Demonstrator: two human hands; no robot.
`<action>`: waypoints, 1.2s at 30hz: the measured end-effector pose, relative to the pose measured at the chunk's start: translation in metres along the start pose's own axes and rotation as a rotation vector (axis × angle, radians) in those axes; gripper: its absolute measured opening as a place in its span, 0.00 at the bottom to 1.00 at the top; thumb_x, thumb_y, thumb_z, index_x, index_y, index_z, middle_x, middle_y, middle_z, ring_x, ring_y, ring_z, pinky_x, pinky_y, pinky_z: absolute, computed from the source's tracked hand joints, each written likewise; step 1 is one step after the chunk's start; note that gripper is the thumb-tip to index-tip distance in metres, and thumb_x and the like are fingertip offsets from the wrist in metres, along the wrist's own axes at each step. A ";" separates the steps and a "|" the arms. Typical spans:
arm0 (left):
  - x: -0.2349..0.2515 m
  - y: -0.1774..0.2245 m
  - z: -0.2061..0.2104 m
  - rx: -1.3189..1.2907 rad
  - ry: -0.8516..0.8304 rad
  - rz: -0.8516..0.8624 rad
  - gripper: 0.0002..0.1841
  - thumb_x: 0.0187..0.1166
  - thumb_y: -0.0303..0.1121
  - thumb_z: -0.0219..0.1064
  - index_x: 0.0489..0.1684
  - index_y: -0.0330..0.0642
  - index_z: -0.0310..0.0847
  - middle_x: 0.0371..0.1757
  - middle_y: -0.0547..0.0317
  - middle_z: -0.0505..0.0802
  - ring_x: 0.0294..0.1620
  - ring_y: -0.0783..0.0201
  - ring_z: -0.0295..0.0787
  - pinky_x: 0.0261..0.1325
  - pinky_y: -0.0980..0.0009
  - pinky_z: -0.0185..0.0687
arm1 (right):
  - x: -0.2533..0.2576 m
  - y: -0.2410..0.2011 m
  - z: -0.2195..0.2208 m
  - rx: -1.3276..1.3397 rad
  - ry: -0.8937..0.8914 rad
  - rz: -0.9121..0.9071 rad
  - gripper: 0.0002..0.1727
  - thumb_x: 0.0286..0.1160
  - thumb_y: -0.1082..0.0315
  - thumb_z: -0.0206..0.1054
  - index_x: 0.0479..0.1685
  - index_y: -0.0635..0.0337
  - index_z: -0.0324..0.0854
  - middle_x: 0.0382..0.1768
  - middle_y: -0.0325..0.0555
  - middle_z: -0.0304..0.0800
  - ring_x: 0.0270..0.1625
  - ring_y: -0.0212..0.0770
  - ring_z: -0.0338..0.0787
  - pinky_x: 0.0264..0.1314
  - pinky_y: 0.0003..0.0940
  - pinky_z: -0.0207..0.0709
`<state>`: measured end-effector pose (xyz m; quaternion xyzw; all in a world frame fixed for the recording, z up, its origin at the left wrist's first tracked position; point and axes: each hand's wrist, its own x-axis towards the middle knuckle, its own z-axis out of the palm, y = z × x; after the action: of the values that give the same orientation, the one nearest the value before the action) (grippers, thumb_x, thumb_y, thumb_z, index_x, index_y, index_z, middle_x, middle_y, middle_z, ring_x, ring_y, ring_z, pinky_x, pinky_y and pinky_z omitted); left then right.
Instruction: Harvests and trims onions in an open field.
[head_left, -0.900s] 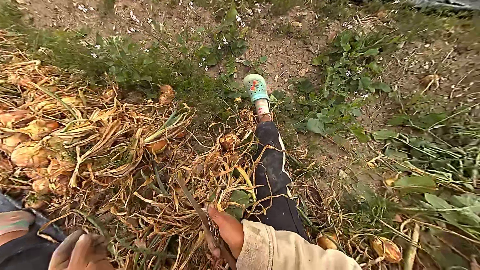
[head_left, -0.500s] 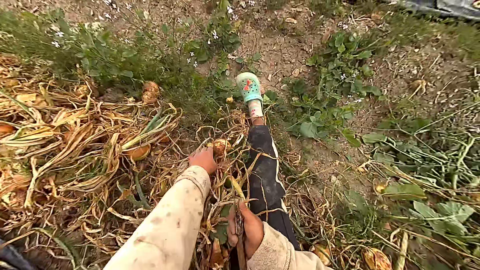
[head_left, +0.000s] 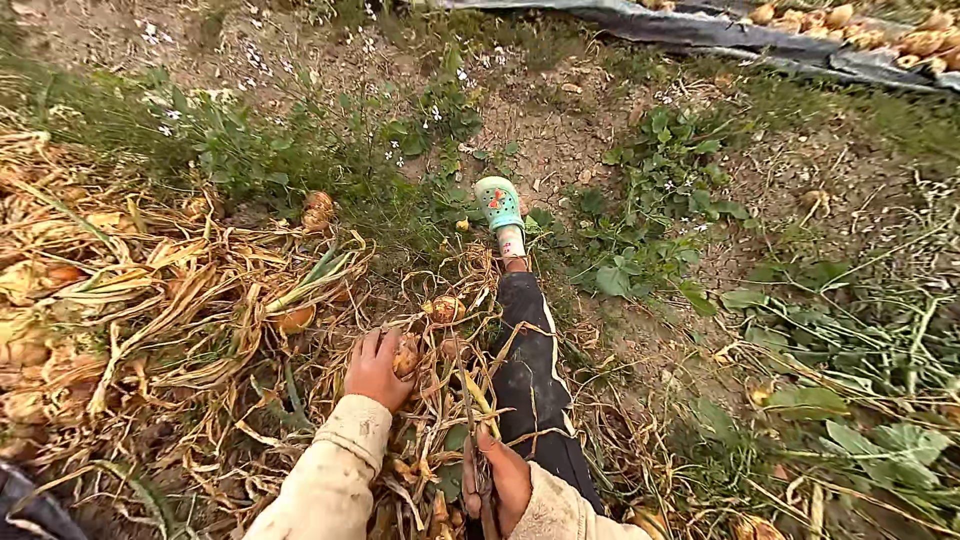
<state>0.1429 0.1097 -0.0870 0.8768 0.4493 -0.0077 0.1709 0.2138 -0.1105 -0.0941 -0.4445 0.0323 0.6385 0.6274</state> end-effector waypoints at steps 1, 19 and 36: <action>-0.014 -0.015 -0.007 -0.116 0.145 0.042 0.48 0.46 0.38 0.91 0.78 0.42 0.77 0.82 0.30 0.74 0.80 0.29 0.71 0.76 0.36 0.72 | 0.000 0.003 -0.001 -0.012 -0.011 0.003 0.26 0.93 0.51 0.34 0.39 0.59 0.70 0.13 0.38 0.77 0.13 0.32 0.79 0.18 0.25 0.78; -0.189 -0.082 -0.070 -1.055 0.208 0.176 0.59 0.35 0.66 0.88 0.73 0.39 0.74 0.58 0.58 0.93 0.55 0.68 0.93 0.59 0.68 0.92 | -0.014 -0.019 0.125 -0.818 -0.360 -0.182 0.25 0.82 0.49 0.63 0.62 0.62 0.75 0.36 0.37 0.85 0.31 0.26 0.84 0.36 0.25 0.82; -0.144 -0.068 -0.026 -0.451 0.324 -0.441 0.48 0.48 0.31 0.91 0.78 0.31 0.71 0.76 0.24 0.76 0.73 0.29 0.77 0.71 0.38 0.76 | -0.045 0.020 0.080 -0.528 -0.206 0.276 0.26 0.97 0.51 0.33 0.31 0.53 0.68 0.08 0.32 0.66 0.08 0.27 0.67 0.12 0.20 0.63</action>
<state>-0.0009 0.0410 -0.0586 0.6887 0.6397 0.1939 0.2809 0.1464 -0.1017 -0.0287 -0.5166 -0.1382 0.7455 0.3978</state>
